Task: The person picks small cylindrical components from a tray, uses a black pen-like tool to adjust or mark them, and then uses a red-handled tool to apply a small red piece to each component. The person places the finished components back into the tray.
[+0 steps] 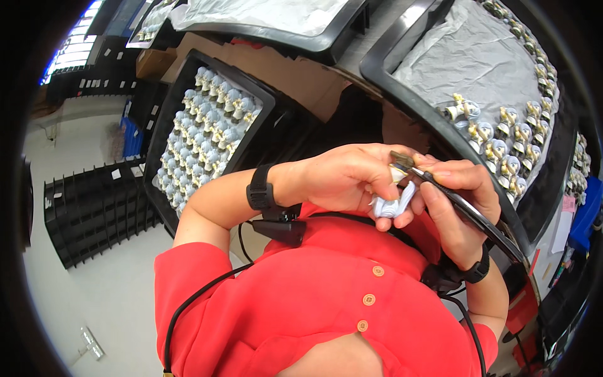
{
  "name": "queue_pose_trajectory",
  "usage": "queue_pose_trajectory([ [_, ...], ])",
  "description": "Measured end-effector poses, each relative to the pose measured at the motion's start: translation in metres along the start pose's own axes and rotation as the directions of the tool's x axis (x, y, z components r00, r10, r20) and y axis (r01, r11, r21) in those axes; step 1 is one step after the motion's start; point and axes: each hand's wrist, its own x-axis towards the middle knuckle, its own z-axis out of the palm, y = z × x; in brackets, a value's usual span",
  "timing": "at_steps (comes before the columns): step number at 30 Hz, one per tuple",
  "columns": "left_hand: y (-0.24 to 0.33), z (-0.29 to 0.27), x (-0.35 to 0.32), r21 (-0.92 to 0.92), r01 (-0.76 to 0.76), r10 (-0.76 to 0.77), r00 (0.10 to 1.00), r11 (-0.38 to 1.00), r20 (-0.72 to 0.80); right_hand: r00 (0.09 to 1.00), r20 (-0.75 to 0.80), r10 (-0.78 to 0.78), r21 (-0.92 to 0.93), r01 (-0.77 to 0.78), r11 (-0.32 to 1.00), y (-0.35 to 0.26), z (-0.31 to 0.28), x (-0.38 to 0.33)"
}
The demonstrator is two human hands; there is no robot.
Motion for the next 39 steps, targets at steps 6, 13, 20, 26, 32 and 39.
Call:
queue_pose_trajectory([
  [6, 0.005, 0.011, -0.005, -0.003, 0.021, -0.021, 0.999, 1.000, -0.035, 1.000, 0.001, 0.003, 0.013, -0.003, 1.000, -0.001, 0.002, 0.001],
  [13, 0.004, 0.010, -0.003, -0.033, 0.008, -0.008, 1.000, 0.999, 0.008, 1.000, -0.012, 0.018, 0.056, -0.018, 0.998, -0.003, 0.003, 0.002],
  [20, 0.003, 0.006, -0.005, 0.015, 0.013, -0.014, 0.999, 1.000, 0.041, 1.000, -0.010, -0.010, 0.004, 0.010, 1.000, -0.006, 0.005, 0.002],
  [26, 0.008, 0.014, -0.002, 0.038, 0.008, -0.009, 0.999, 0.999, 0.036, 0.997, 0.025, -0.077, -0.149, 0.080, 0.986, -0.015, 0.000, 0.006],
  [32, 0.036, 0.050, 0.015, 0.226, -0.016, -0.026, 0.984, 0.974, 0.179, 0.999, 0.020, -0.039, -0.104, 0.041, 0.994, -0.067, -0.019, 0.023],
  [39, 0.106, 0.102, 0.060, 0.377, -0.179, 0.062, 0.951, 0.909, 0.301, 0.989, -0.095, -0.112, -0.526, 0.045, 0.849, -0.140, -0.056, 0.087],
])
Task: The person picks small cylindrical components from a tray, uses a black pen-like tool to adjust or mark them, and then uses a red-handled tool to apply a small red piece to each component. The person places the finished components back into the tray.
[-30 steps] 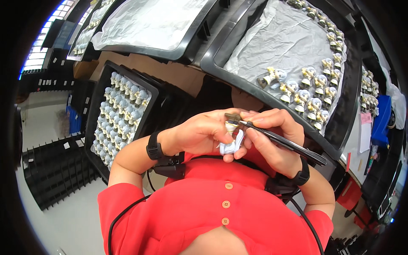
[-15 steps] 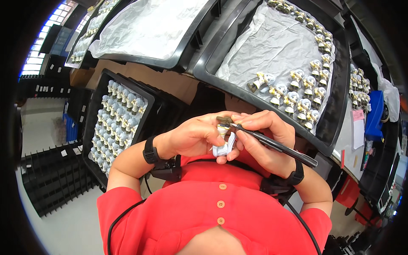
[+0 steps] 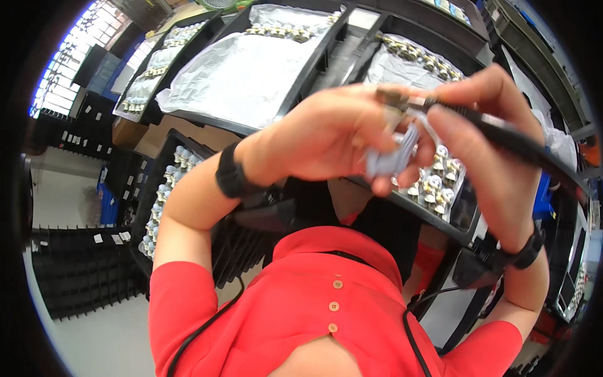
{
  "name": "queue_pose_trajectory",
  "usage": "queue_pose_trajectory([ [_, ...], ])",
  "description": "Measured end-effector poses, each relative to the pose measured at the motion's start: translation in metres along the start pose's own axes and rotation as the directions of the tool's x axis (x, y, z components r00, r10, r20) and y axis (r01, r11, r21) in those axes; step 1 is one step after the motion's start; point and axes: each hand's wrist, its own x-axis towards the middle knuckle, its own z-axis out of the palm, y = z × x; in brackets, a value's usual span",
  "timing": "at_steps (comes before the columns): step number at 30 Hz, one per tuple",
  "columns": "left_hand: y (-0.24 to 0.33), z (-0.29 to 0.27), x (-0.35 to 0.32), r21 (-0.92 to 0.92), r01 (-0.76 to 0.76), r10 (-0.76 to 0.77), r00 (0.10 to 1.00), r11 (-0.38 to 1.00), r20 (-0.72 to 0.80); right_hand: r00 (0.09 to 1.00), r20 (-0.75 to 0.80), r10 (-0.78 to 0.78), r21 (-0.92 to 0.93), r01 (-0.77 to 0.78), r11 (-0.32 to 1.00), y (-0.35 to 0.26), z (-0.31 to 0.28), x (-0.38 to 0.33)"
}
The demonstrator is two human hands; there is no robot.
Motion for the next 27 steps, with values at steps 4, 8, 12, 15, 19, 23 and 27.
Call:
queue_pose_trajectory([
  [4, 0.033, -0.015, 0.022, 0.124, -0.068, 0.065, 0.998, 0.990, 0.022, 0.996, -0.075, -0.041, 0.202, 0.055, 0.978, 0.013, -0.003, 0.044],
  [8, 0.045, -0.036, 0.028, 0.038, -0.070, 0.071, 0.997, 0.997, -0.026, 0.998, -0.053, -0.021, 0.227, 0.032, 0.973, 0.033, 0.000, 0.069],
  [12, 0.054, -0.053, 0.030, 0.048, -0.062, 0.065, 0.995, 0.997, -0.069, 0.998, -0.059, 0.012, 0.338, 0.009, 0.941, 0.053, 0.010, 0.086],
  [15, 0.055, -0.064, 0.029, 0.079, -0.033, 0.043, 0.990, 0.996, -0.137, 0.999, -0.047, -0.010, 0.317, 0.024, 0.948, 0.076, 0.015, 0.092],
  [19, 0.060, -0.081, 0.033, 0.028, 0.002, 0.004, 0.978, 1.000, -0.208, 1.000, -0.009, 0.026, 0.483, -0.019, 0.876, 0.093, 0.022, 0.105],
  [23, 0.051, -0.103, 0.036, -0.022, -0.006, 0.000, 0.967, 1.000, -0.255, 0.999, 0.022, 0.023, 0.485, -0.030, 0.874, 0.107, 0.030, 0.110],
  [27, 0.047, -0.110, 0.035, -0.105, 0.026, -0.055, 0.958, 0.994, -0.283, 0.999, 0.039, 0.025, 0.598, -0.043, 0.801, 0.127, 0.040, 0.106],
])
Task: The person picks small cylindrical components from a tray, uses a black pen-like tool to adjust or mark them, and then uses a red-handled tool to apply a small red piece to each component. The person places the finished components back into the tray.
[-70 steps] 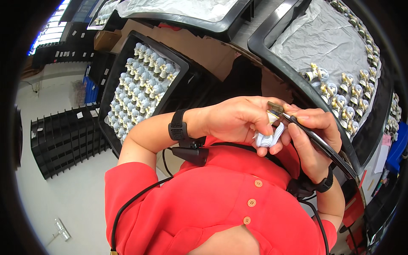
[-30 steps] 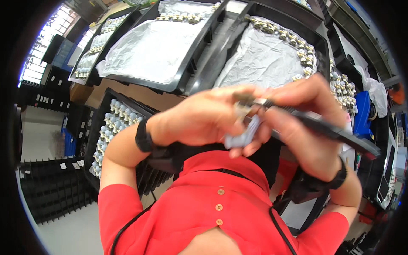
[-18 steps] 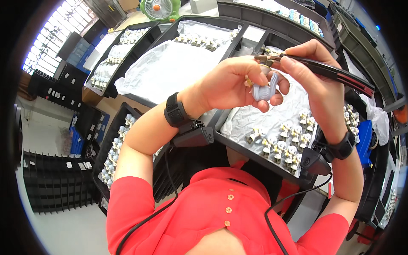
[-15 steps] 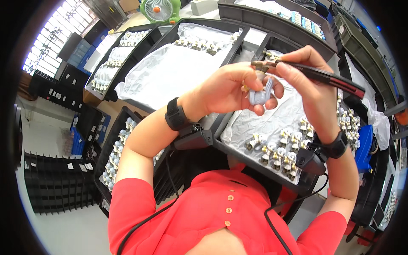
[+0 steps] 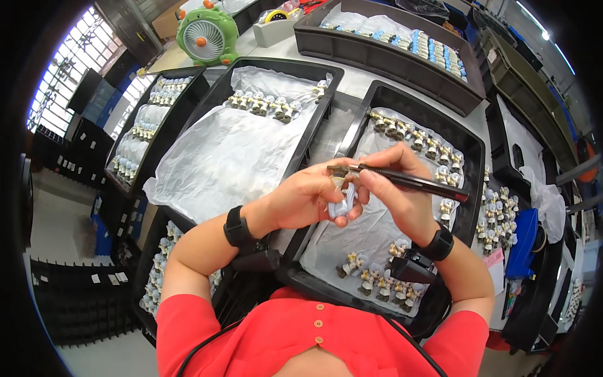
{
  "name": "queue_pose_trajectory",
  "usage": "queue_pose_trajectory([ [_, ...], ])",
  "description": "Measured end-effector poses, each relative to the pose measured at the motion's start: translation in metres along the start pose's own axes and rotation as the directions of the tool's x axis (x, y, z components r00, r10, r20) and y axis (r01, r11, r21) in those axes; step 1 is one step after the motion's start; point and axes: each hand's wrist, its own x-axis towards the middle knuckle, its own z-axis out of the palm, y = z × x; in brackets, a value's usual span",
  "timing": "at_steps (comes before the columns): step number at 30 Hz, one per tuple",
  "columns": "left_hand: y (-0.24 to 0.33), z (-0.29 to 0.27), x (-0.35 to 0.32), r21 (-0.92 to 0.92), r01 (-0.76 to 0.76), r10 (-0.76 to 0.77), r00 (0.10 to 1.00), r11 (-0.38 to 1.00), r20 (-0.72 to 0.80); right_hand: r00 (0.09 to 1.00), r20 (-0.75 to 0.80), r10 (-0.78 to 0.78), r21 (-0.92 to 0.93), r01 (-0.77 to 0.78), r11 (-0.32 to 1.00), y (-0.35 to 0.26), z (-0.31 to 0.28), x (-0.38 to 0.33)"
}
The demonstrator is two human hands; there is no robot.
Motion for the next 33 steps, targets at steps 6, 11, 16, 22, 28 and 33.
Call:
queue_pose_trajectory([
  [6, -0.004, -0.002, -0.002, -0.025, 0.039, -0.040, 0.997, 0.999, -0.063, 0.999, -0.004, 0.049, 0.006, -0.049, 0.999, 0.008, -0.002, -0.003],
  [11, -0.006, -0.003, -0.001, -0.060, 0.047, -0.050, 0.998, 0.997, -0.049, 0.998, 0.056, 0.005, -0.028, -0.003, 1.000, 0.009, -0.004, -0.006],
  [16, -0.003, 0.002, -0.002, -0.029, 0.059, -0.059, 0.998, 0.998, -0.022, 0.987, 0.108, -0.118, -0.158, 0.134, 0.978, 0.013, -0.006, -0.006],
  [22, -0.007, -0.002, 0.000, -0.023, 0.039, -0.039, 0.999, 0.999, -0.008, 0.991, 0.097, -0.089, -0.150, 0.102, 0.983, 0.015, -0.006, -0.009],
  [28, -0.006, -0.001, -0.002, -0.026, 0.042, -0.043, 0.999, 0.999, -0.016, 0.995, 0.095, -0.032, -0.152, 0.046, 0.987, 0.012, -0.004, -0.009],
  [33, -0.005, -0.001, -0.001, -0.015, 0.054, -0.054, 0.998, 0.998, -0.022, 0.997, 0.077, -0.002, -0.078, 0.008, 0.997, 0.011, -0.005, -0.008],
])
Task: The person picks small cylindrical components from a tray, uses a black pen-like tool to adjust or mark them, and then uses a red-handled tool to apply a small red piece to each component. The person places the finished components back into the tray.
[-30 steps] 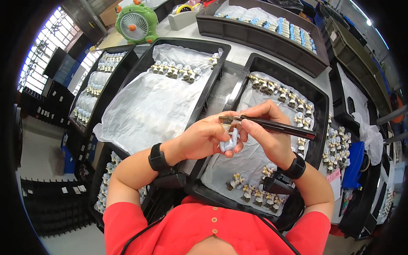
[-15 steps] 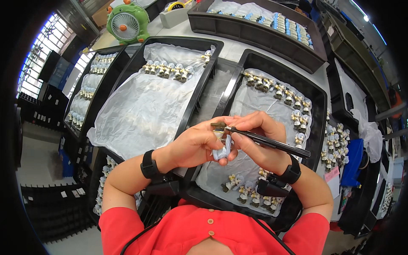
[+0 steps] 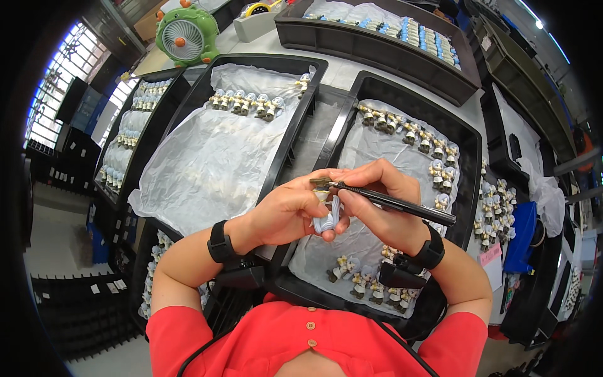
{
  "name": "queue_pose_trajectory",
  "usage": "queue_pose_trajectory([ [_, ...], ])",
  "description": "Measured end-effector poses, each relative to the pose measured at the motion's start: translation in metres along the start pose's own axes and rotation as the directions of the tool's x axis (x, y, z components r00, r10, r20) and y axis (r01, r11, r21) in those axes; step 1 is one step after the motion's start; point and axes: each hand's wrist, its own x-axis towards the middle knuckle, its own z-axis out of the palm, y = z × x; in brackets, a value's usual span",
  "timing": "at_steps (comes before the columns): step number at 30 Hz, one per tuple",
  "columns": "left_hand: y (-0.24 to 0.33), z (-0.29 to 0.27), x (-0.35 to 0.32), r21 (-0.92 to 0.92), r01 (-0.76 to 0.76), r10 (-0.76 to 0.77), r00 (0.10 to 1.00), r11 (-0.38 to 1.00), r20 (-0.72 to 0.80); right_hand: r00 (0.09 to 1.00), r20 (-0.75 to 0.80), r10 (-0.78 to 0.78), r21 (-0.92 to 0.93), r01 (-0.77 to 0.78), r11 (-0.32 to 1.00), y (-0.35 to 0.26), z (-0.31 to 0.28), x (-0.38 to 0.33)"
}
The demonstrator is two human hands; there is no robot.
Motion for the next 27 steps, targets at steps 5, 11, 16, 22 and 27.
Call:
queue_pose_trajectory([
  [5, -0.0019, -0.0006, 0.0001, -0.006, -0.010, 0.010, 1.000, 1.000, -0.025, 1.000, 0.016, -0.010, -0.040, 0.010, 0.999, -0.0011, 0.0015, 0.0017],
  [11, -0.0017, -0.0004, 0.0009, 0.006, -0.015, 0.015, 1.000, 1.000, -0.021, 1.000, 0.007, -0.008, -0.019, 0.008, 1.000, -0.0037, 0.0015, 0.0029],
  [16, -0.0025, -0.0005, 0.0020, 0.005, -0.025, 0.025, 1.000, 1.000, -0.019, 1.000, -0.001, 0.001, -0.066, -0.001, 0.998, -0.0051, 0.0031, 0.0028],
  [22, 0.0006, 0.0007, 0.0016, 0.018, 0.000, 0.000, 1.000, 1.000, -0.010, 0.999, -0.024, 0.048, -0.080, -0.050, 0.996, -0.0042, 0.0008, 0.0025],
  [27, 0.0003, 0.0000, 0.0021, 0.019, 0.008, -0.008, 1.000, 1.000, 0.002, 0.998, -0.047, 0.037, -0.007, -0.037, 0.999, -0.0052, 0.0047, 0.0032],
])
